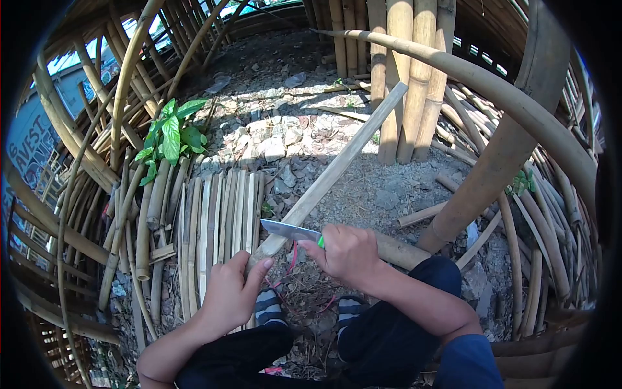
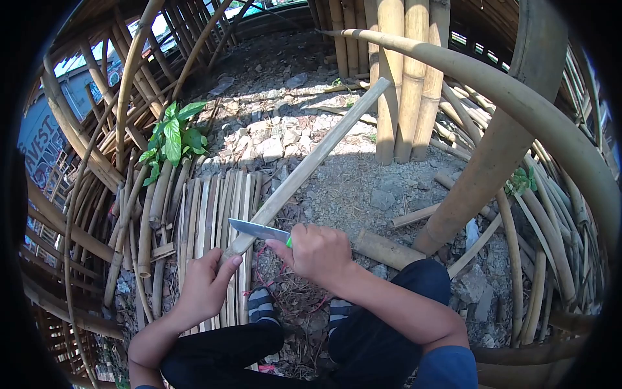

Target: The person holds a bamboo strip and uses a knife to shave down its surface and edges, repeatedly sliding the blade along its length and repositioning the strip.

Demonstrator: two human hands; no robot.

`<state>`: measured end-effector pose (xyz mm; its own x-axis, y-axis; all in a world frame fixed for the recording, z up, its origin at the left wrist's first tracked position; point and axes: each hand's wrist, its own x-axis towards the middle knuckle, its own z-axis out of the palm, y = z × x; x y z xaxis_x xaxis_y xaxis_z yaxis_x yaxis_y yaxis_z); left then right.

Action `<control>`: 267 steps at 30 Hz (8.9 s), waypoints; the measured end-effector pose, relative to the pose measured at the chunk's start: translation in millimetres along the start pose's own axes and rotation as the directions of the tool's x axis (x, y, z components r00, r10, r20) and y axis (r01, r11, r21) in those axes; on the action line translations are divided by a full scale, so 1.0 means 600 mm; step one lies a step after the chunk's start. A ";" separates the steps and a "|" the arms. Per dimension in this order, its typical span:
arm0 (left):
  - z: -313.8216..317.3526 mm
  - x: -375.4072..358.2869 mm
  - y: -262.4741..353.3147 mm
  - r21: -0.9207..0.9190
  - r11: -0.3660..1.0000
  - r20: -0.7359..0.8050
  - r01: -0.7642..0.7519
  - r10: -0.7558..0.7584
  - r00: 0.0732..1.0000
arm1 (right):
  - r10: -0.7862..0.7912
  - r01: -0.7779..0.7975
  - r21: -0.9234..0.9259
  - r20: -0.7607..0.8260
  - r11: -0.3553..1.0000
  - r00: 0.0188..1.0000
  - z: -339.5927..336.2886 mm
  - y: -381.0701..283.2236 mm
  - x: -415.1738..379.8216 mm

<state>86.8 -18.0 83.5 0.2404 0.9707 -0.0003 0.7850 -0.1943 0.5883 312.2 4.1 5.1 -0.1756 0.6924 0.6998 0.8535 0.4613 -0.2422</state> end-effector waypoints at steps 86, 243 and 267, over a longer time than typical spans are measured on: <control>-0.008 0.031 -0.093 -0.344 0.862 0.339 0.373 -0.256 0.905 | -0.164 0.161 0.062 0.056 0.985 0.985 0.069 0.130 0.058; 0.007 0.026 -0.115 -0.384 0.779 0.447 0.496 -0.313 0.838 | 0.431 -0.545 0.300 0.368 0.783 0.823 0.003 0.158 0.080; 0.011 0.022 -0.106 -0.371 0.850 0.437 0.374 -0.195 0.878 | 0.412 -0.531 0.217 0.422 0.819 0.808 0.036 0.037 0.022</control>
<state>43.8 6.2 40.7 0.3074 0.8281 -0.4687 0.5452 0.2504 0.8000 318.3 35.5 -6.0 0.0027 0.9834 0.1817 0.6855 0.1304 -0.7163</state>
